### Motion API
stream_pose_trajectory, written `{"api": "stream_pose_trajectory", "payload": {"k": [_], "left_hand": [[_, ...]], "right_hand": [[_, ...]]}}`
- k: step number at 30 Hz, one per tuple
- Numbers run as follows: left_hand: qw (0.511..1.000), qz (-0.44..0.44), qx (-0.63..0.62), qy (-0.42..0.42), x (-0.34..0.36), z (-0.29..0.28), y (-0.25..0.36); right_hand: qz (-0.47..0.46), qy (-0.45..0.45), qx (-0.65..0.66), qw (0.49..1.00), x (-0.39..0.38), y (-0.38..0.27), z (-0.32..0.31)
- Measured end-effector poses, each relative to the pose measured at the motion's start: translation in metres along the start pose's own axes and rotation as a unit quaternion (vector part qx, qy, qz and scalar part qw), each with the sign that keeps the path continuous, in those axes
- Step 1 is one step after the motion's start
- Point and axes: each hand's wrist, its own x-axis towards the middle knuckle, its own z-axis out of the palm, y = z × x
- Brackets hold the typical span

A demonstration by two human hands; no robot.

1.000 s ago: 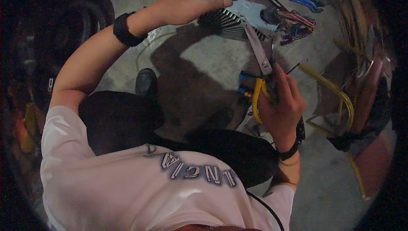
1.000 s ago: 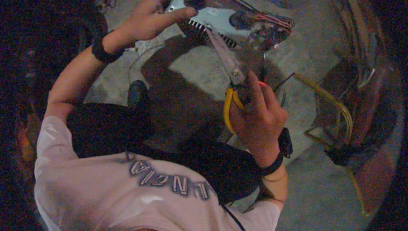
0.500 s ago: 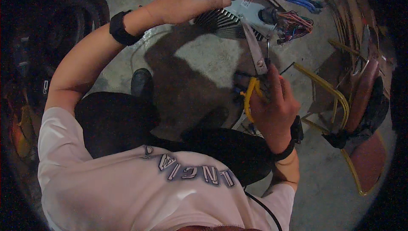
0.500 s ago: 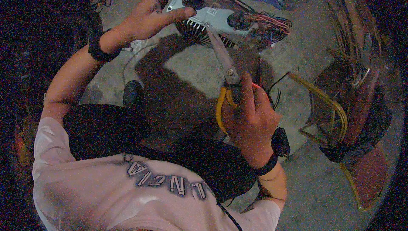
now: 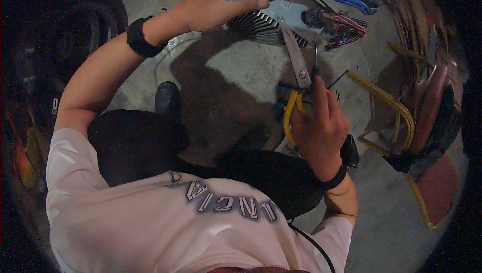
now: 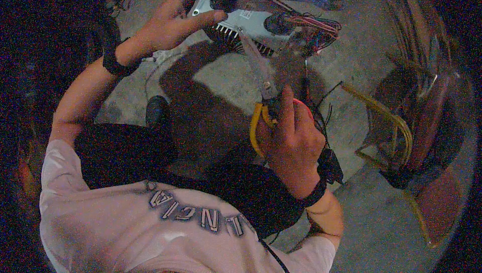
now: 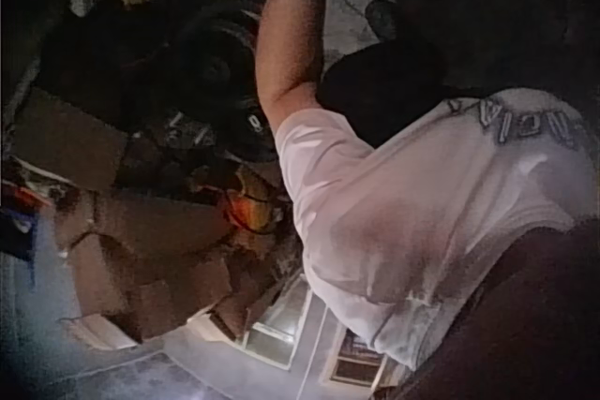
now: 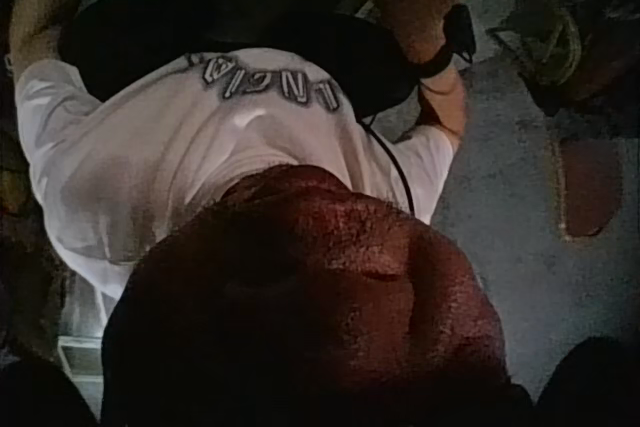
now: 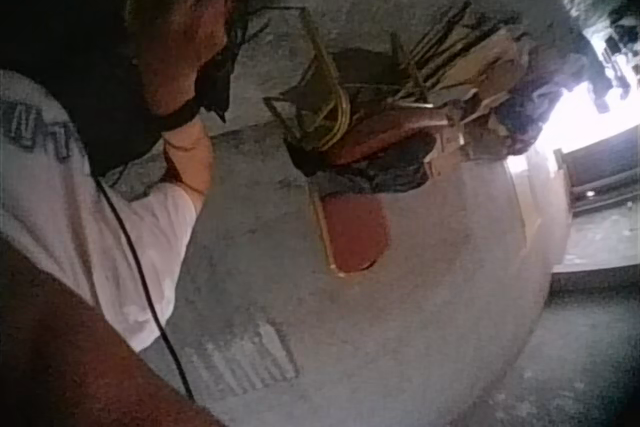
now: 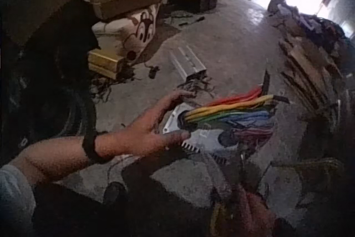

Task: Repairing an electronic component by cutting and stripping wires.

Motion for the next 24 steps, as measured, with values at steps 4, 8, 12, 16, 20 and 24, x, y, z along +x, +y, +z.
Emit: {"api": "stream_pose_trajectory", "payload": {"k": [4, 8, 12, 16, 20, 24], "left_hand": [[0.999, 0.047, -0.019, 0.000, 0.002, 0.005, -0.001], [0.999, 0.008, -0.033, -0.001, 0.003, 0.016, 0.013], [0.999, 0.040, 0.002, 0.010, 0.002, 0.015, -0.003], [1.000, 0.018, -0.007, 0.017, 0.001, 0.019, 0.011], [1.000, 0.013, -0.007, 0.015, 0.003, 0.020, 0.017], [0.999, 0.046, 0.003, 0.006, 0.005, 0.020, 0.010]], "right_hand": [[0.012, 0.002, 0.004, 1.000, -0.001, -0.002, -0.003], [0.023, 0.003, 0.010, 1.000, -0.009, 0.005, -0.005], [0.028, -0.001, 0.028, 0.999, -0.011, 0.006, -0.007], [0.008, 0.000, 0.043, 0.999, -0.011, 0.011, -0.005], [0.001, -0.008, 0.000, 1.000, -0.011, 0.009, -0.012], [-0.002, -0.020, -0.011, 1.000, -0.012, 0.007, -0.020]]}}
